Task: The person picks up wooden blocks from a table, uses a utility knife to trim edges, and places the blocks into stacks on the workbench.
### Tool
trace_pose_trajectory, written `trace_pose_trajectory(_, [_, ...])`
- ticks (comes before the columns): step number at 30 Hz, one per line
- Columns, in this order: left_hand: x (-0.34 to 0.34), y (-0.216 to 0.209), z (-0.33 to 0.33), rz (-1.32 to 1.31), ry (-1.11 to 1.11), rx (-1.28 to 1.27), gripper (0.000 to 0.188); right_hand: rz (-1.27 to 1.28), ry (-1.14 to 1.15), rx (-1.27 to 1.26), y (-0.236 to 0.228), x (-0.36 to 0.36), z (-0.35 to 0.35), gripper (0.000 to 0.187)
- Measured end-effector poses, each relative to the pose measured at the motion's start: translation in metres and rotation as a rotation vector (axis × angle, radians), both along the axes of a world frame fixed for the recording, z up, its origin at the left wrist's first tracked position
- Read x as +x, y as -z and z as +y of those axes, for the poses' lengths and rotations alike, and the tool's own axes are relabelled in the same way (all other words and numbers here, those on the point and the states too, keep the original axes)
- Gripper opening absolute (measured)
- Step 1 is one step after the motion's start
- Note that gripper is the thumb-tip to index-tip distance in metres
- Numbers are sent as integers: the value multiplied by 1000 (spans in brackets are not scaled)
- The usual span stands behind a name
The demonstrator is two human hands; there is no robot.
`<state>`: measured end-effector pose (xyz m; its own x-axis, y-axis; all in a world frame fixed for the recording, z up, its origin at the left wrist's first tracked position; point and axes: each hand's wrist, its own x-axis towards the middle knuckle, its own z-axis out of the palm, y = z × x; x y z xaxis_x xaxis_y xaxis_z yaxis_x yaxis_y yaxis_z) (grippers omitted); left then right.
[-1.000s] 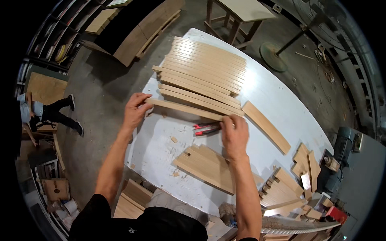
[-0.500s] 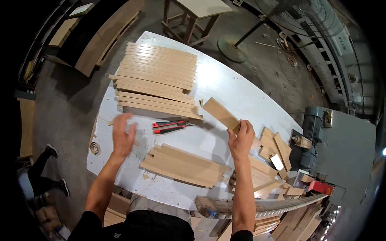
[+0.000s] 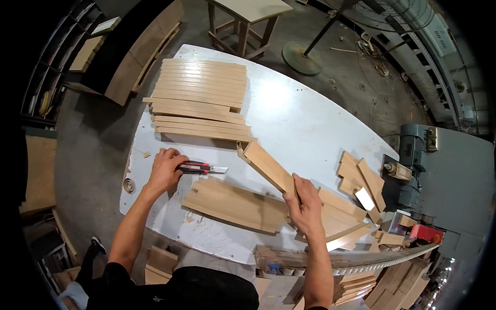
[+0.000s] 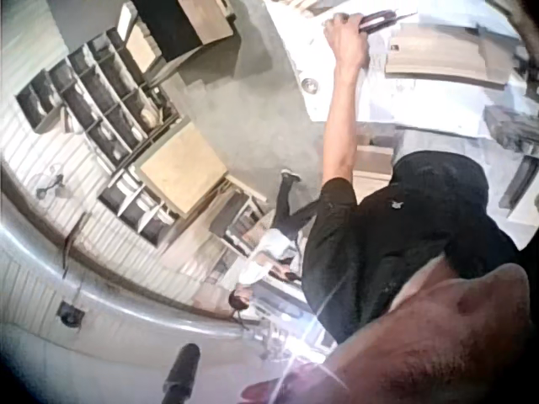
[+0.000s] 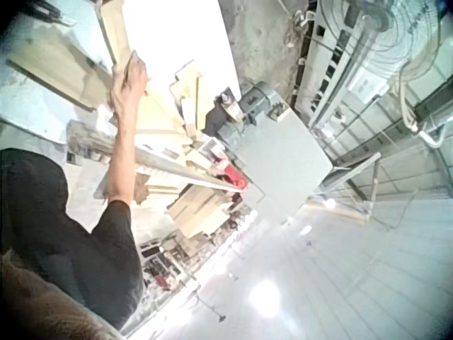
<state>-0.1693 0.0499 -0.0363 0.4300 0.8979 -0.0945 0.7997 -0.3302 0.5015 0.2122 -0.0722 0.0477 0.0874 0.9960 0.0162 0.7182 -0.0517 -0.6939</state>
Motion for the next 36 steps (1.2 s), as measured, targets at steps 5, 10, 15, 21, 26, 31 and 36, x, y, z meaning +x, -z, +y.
trace_pose_trajectory(5, [-21, -34, -25, 89, -52, 124, 49, 111, -109, -75, -11, -28, 0, 44])
trace_pose_trajectory(10, [42, -107, -31, -649, -8, -31, 57, 112, -178, -79, -16, -48, 4, 44])
trace_pose_trajectory(15, [42, -104, -35, -669, -12, -13, 37, 114, -246, -94, -32, -66, 12, 47])
trace_pose_trajectory(21, [26, -98, -37, -1240, -311, -475, 19, 116, -287, -140, -42, -75, 16, 50])
trace_pose_trajectory(26, [23, -99, -37, -1251, -371, -511, 20, 128, -303, -172, -40, -78, 21, 52])
trace_pose_trajectory(31, [20, -99, -35, -1270, -388, -526, 20, 143, -304, -207, -42, -82, 26, 53])
trace_pose_trajectory(36, [18, -98, -33, -1271, -388, -527, 20, 182, -309, -299, -44, -82, 30, 53])
